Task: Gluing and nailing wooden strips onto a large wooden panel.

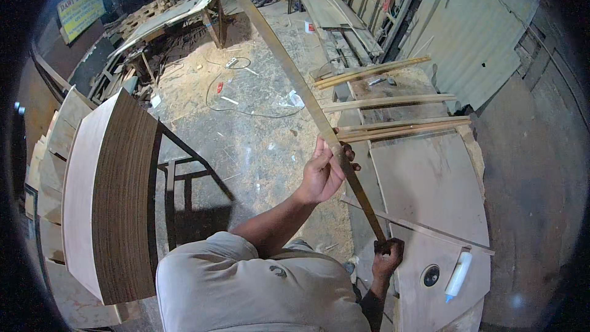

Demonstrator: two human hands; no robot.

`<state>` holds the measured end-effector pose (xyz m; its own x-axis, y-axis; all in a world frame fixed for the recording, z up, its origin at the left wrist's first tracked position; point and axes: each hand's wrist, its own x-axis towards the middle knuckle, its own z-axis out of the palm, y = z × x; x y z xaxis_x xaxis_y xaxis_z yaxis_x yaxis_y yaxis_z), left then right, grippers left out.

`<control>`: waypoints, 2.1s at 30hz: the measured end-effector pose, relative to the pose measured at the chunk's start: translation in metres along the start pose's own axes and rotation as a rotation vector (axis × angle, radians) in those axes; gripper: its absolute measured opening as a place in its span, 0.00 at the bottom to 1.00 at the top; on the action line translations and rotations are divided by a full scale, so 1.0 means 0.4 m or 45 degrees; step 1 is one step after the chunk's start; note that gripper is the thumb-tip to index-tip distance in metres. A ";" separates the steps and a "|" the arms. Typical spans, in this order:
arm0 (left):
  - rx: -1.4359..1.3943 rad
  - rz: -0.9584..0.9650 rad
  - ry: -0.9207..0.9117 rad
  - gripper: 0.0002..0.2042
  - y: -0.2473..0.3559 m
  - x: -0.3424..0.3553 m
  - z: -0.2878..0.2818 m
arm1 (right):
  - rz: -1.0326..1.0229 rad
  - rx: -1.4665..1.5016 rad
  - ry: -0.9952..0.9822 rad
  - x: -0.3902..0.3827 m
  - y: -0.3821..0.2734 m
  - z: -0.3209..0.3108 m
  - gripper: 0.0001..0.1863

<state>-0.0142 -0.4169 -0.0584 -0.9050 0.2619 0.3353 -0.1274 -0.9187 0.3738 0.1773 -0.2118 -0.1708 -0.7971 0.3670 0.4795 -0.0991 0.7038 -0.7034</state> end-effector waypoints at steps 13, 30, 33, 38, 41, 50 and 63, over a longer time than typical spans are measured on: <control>-0.014 0.013 0.014 0.16 0.052 0.003 0.003 | 0.096 0.032 -0.058 0.015 -0.055 0.037 0.15; -0.089 0.032 -0.068 0.15 0.099 -0.023 -0.004 | -0.037 0.075 -0.030 -0.005 -0.087 0.080 0.12; -0.059 0.003 -0.107 0.16 0.110 -0.033 -0.016 | 0.113 0.127 -0.130 -0.016 -0.096 0.082 0.12; -0.007 0.003 -0.026 0.17 0.113 -0.045 -0.020 | 0.141 0.104 -0.114 -0.065 -0.006 0.105 0.13; -0.013 -0.015 0.015 0.18 0.114 -0.052 -0.015 | 0.238 0.012 -0.121 -0.083 -0.024 0.093 0.14; -0.071 0.009 -0.141 0.12 0.166 0.010 -0.084 | 0.188 0.170 0.078 -0.035 -0.135 0.049 0.16; -0.103 -0.107 0.201 0.06 0.131 0.014 -0.156 | -0.032 0.319 0.486 -0.015 -0.205 -0.020 0.24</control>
<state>-0.0514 -0.4820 -0.0911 -0.9413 0.2951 0.1638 -0.2318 -0.9180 0.3217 0.1949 -0.2669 -0.1118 -0.5209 0.5826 0.6239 -0.2942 0.5635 -0.7719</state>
